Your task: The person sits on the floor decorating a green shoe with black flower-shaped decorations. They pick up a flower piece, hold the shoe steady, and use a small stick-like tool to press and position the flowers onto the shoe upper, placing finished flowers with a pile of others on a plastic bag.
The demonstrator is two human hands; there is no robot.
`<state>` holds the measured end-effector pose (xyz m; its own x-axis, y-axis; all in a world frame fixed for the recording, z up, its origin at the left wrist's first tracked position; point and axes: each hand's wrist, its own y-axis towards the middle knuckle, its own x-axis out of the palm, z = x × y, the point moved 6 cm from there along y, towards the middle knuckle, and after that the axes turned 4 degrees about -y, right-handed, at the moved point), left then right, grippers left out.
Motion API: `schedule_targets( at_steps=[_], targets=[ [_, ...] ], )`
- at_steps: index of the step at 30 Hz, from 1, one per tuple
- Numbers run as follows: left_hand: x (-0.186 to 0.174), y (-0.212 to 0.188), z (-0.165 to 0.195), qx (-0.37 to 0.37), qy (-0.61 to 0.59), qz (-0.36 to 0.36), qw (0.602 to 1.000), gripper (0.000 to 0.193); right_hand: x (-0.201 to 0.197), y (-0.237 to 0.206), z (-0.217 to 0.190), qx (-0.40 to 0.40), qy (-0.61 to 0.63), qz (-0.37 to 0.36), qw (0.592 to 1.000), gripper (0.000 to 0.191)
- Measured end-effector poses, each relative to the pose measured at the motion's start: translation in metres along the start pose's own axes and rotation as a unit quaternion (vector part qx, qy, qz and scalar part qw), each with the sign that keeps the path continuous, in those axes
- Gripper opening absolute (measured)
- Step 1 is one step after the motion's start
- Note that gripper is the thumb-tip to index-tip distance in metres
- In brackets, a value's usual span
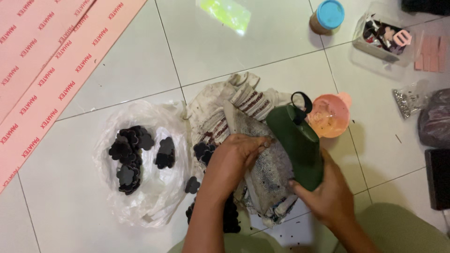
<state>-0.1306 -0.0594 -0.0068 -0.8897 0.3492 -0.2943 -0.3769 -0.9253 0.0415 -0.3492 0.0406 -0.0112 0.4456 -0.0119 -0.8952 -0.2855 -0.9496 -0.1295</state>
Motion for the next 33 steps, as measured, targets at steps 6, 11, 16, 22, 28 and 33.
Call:
schedule_targets(
  at_steps=[6, 11, 16, 22, 28, 33],
  targets=[
    [-0.001, -0.003, -0.004, -0.048, 0.012, -0.013, 0.999, 0.036, -0.060, -0.014, 0.027, 0.094, 0.100, 0.035, 0.990, 0.101],
    [0.000, -0.005, -0.006, -0.007, 0.013, -0.010, 1.000, 0.034, -0.085, -0.020, 0.023, -0.151, 0.676, 0.228, 0.685, 0.108],
    [0.000, -0.006, -0.010, 0.031, 0.015, -0.003, 0.999, 0.021, -0.018, -0.034, 0.000, -0.051, 0.217, -0.058, 0.973, 0.115],
    [0.001, -0.008, -0.012, 0.019, 0.036, -0.024, 0.999, 0.016, -0.023, -0.053, 0.017, 0.076, 0.070, -0.098, 0.990, 0.119],
    [-0.002, -0.008, -0.008, 0.022, 0.015, -0.003, 1.000, 0.029, -0.079, -0.021, 0.022, -0.086, 0.612, 0.214, 0.757, 0.113],
    [-0.002, -0.005, -0.009, 0.008, 0.019, -0.016, 1.000, 0.026, -0.058, -0.035, -0.001, -0.129, 0.496, 0.118, 0.851, 0.110]
  ],
)
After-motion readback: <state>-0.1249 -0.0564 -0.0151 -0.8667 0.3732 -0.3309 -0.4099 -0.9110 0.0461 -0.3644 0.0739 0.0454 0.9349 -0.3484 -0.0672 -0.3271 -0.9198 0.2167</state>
